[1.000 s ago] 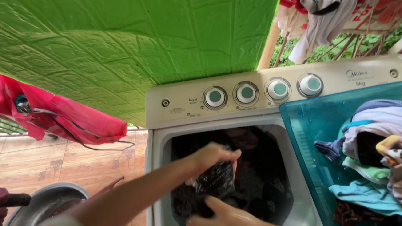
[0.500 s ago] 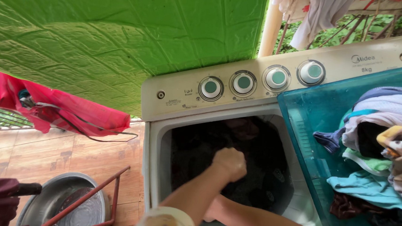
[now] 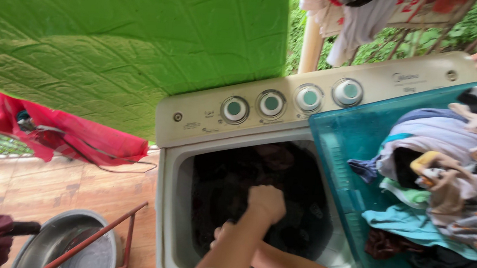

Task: The person washes black garments by hand in a basin of water, rinses them inside a washing machine, and then hangs them on plastic hangers on a drying rack.

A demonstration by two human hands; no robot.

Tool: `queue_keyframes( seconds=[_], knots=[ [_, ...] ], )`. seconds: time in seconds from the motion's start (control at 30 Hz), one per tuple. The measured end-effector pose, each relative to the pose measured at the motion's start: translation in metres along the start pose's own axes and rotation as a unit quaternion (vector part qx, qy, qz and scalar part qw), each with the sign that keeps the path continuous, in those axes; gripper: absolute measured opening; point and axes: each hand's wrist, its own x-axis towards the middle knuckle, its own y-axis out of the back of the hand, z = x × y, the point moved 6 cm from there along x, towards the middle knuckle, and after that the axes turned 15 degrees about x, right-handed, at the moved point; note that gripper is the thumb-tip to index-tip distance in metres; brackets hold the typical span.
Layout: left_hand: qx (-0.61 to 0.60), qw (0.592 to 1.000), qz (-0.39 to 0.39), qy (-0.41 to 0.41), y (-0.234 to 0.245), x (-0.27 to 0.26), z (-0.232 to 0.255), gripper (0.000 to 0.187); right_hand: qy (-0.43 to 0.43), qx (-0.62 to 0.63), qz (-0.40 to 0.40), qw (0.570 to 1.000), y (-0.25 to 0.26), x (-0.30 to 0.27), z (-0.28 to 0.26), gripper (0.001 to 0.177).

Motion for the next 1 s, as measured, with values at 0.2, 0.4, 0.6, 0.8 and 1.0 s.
queue_keyframes(
  seconds=[0.2,0.4,0.6,0.8,1.0],
  knots=[
    [-0.186,0.970,0.014,0.155,0.001,0.011,-0.080,0.042,0.094,0.124,0.204,0.966,0.048,-0.071,-0.018,0.016],
    [-0.659,0.739,-0.003,-0.139,0.043,-0.013,-0.106,0.057,0.084,-0.031,0.487,0.869,0.183,-0.205,-0.082,0.026],
    [-0.881,0.399,-0.069,-0.244,0.125,-0.114,-0.066,0.046,-0.122,0.106,0.785,0.598,0.199,-0.298,-0.107,0.020],
    [-0.815,0.339,-0.086,-0.462,0.152,-0.205,0.009,0.070,0.141,0.523,0.839,0.052,0.143,-0.332,-0.131,0.021],
    [-0.814,0.478,0.019,-0.330,0.103,-0.248,0.065,0.075,0.035,0.521,0.834,-0.180,0.115,-0.311,-0.221,0.053]
  ],
)
